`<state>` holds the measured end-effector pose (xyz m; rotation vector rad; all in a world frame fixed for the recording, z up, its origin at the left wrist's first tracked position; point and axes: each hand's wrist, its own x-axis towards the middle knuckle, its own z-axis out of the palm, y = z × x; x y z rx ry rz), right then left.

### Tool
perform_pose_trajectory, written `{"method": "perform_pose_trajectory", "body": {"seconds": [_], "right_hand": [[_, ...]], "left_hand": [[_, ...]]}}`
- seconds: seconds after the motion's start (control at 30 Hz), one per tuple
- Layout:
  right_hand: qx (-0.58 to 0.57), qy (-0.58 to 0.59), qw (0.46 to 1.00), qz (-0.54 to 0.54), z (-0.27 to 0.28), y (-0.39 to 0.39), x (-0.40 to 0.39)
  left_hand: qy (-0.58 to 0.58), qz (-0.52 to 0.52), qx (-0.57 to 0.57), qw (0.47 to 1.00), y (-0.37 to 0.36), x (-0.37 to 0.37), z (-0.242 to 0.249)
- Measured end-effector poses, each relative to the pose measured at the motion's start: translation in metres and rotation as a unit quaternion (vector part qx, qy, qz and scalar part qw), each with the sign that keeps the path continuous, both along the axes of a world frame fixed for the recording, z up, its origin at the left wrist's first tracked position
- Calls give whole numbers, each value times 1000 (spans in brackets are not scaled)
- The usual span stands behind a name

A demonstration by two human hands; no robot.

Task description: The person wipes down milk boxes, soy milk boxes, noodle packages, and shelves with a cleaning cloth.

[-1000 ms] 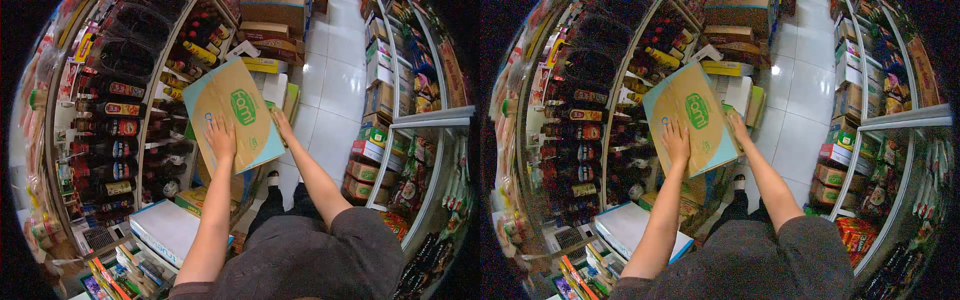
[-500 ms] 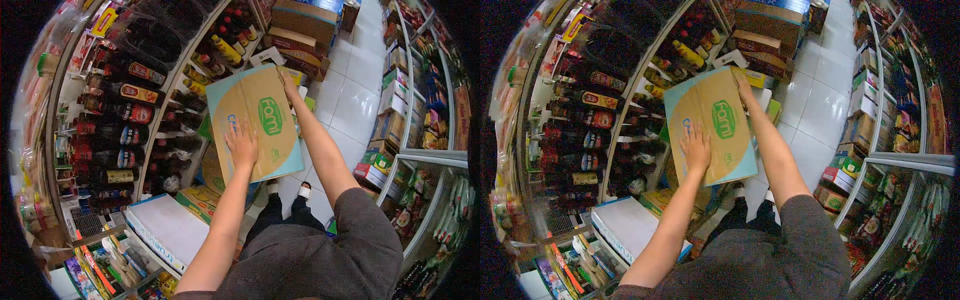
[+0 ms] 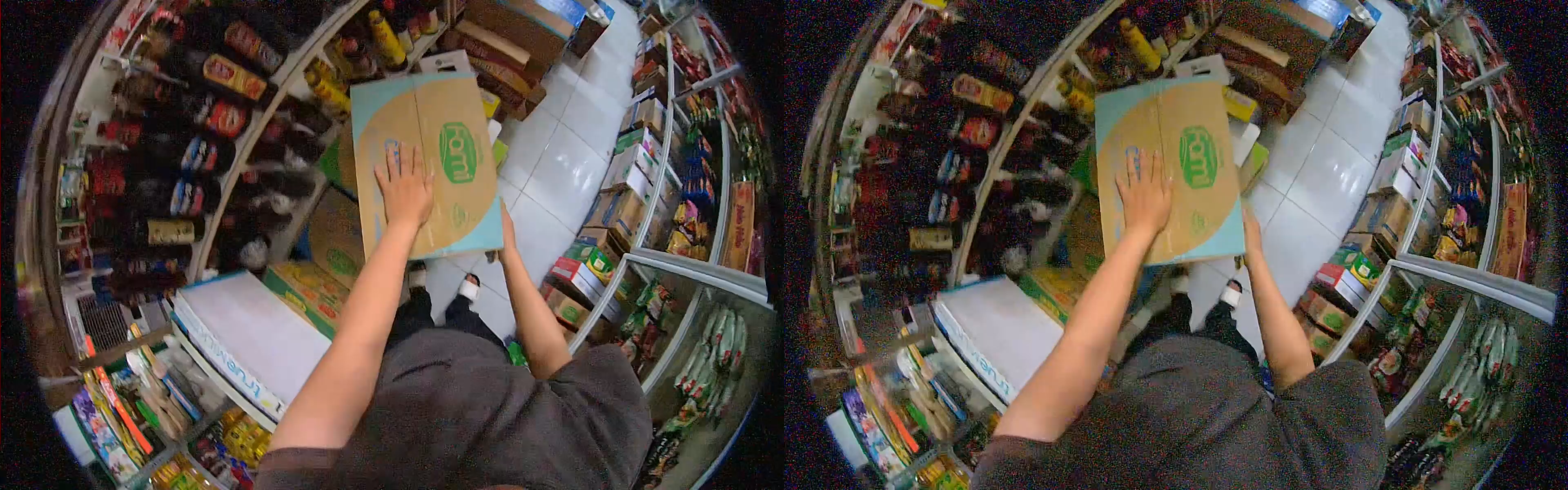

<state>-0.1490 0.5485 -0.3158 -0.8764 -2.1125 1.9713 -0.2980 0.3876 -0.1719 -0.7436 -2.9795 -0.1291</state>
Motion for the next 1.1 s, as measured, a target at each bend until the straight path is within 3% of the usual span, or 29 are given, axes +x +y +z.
{"method": "perform_pose_trajectory", "body": {"seconds": [0.07,0.1,0.2,0.23,0.3,0.37,0.43,0.53,0.6,0.67,0.73,0.83,0.87,0.9,0.97,1.0,1.07,1.1], "right_hand": [[-251,32,955,-154,20,-25,30],[-246,25,957,-153,29,-35,36],[-437,62,830,-342,43,-68,42],[-434,63,832,-340,51,-71,35],[-480,26,769,-421,66,-72,17],[-487,30,778,-395,62,-66,7],[-559,87,736,-372,66,-65,0],[-571,105,735,-352,67,-88,-7],[-563,1,753,-340,80,-126,-13],[-609,-117,698,-358,73,-162,-22],[-713,-180,592,-330,-8,-176,-17],[-731,-143,618,-254,51,-164,-17],[-753,-114,571,-307,85,-155,-22],[-688,-128,653,-289,82,-139,-17],[-597,-86,726,-330,107,-113,-11],[-574,-31,720,-389,137,-101,-10],[-483,75,775,-400,90,-55,15],[-365,102,814,-441,95,-50,15]], "left_hand": [[7,2,3,1000,-1,-1,-3],[23,-5,5,1000,0,0,-4],[8,0,10,1000,-1,0,-5],[8,1,13,1000,-2,1,-6],[10,0,23,1000,-1,0,-6],[9,1,38,999,-1,0,-6],[7,0,55,998,-1,-1,-5],[1,-1,59,998,-1,0,-5],[-19,2,67,998,-1,0,-5],[-16,-3,71,997,-2,0,-4],[-13,-7,74,997,-2,0,-2],[-38,-5,81,996,-3,-1,-1],[-35,-7,82,996,-2,-1,0],[-33,-8,84,996,-2,0,1],[-37,-12,91,995,-3,1,1],[-40,-14,97,994,-3,0,1],[-41,-18,98,994,-4,-1,3],[-41,-20,97,994,-4,0,3]]}}
